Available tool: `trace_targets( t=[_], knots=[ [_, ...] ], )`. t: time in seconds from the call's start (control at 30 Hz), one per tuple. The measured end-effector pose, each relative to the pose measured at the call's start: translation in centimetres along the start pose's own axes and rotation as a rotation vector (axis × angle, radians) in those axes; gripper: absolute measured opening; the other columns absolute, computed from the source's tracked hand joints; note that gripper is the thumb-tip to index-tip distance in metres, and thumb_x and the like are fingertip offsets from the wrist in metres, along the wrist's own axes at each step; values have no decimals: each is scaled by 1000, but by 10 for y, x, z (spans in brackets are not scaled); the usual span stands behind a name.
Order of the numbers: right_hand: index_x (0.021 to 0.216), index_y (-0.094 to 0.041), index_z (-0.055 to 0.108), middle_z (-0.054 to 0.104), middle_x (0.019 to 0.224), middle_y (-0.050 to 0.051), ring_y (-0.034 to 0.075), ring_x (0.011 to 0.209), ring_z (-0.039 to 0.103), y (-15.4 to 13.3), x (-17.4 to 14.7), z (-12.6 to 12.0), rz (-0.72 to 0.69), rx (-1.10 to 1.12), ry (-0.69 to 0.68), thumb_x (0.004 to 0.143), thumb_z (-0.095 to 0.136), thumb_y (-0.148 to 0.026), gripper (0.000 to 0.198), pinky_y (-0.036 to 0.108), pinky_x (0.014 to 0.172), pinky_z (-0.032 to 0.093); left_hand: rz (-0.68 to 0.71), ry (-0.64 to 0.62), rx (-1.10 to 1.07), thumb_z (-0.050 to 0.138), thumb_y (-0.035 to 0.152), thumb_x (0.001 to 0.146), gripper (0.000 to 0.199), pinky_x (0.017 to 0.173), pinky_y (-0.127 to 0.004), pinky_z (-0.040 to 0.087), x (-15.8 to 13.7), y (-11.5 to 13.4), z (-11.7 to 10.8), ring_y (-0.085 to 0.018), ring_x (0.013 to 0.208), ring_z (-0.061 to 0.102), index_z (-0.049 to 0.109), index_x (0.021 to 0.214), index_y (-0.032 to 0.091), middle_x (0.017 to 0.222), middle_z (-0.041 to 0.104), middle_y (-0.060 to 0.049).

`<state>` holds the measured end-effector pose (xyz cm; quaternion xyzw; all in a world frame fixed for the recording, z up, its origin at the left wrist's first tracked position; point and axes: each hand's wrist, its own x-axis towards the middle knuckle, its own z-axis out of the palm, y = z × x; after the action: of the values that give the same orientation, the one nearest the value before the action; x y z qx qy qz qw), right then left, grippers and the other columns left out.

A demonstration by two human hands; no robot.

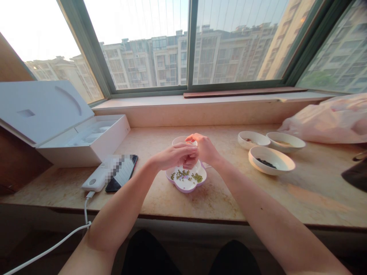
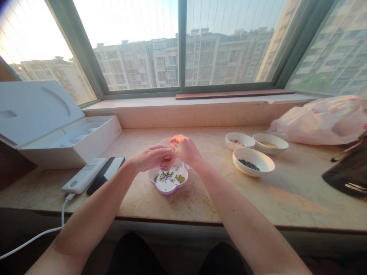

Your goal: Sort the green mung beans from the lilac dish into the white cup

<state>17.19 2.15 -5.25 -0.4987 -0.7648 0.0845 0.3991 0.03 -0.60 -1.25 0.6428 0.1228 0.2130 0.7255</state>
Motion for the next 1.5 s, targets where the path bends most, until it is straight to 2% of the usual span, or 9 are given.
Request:
trace_targets(
  t=[0.23,0.4,0.57,0.77,0.87,0.97,1.1,1.37,1.5],
  knots=[
    [80,-17,71,74,81,4,17,73,63,-15,-9,-3,-45,25,-142,80,61,-14,10,27,66,42,170,152,63,79,59,72,51,54,-27,38,-3,2,-6,-9,54,48,55,60,15,56,53,0],
    [64,-18,64,68,67,2,16,65,60,-22,-17,2,-66,-9,-283,80,60,-15,16,27,58,36,193,184,56,85,63,59,55,57,-28,41,-5,3,-11,-11,55,51,54,60,17,56,55,1],
    [81,-20,72,74,86,6,21,78,65,-24,-24,5,-71,34,-440,82,71,-30,10,31,68,45,184,134,72,87,63,53,58,53,-29,40,-6,2,-13,-11,52,49,52,59,18,54,54,1],
    [106,-25,76,74,108,5,26,100,67,-31,-29,4,-123,61,-640,75,80,-36,33,34,85,50,211,76,74,88,65,51,61,50,-29,38,-7,5,-10,-11,51,48,48,55,19,51,50,2],
    [111,-28,76,74,112,4,27,106,66,-33,-31,7,-146,48,-670,76,79,-37,36,34,90,49,200,97,64,89,65,47,62,54,-31,41,-7,7,-8,-12,53,48,47,53,19,51,50,1],
    [108,-31,77,75,111,2,26,108,66,-31,-33,13,-172,77,-695,81,74,-34,27,34,92,48,178,116,75,89,66,44,64,56,-32,42,-7,7,-7,-12,54,48,47,52,19,52,51,1],
    [107,-29,76,75,108,1,24,104,66,-26,-34,19,-209,109,-728,86,68,-31,22,33,91,47,226,65,78,88,64,52,60,56,-31,41,-7,5,-8,-12,54,47,48,52,19,52,50,1],
    [96,-26,75,72,90,0,19,83,63,-24,-33,28,-136,79,-731,86,67,-28,13,28,70,43,150,108,58,91,64,43,62,54,-30,39,-6,6,-8,-12,54,46,49,51,18,52,51,0],
    [87,-23,73,69,79,-1,16,72,59,-28,-33,28,-101,27,-722,86,66,-25,7,27,63,38,167,124,23,91,61,46,59,53,-28,37,-5,4,-9,-10,52,45,51,53,18,52,51,2]
  ],
)
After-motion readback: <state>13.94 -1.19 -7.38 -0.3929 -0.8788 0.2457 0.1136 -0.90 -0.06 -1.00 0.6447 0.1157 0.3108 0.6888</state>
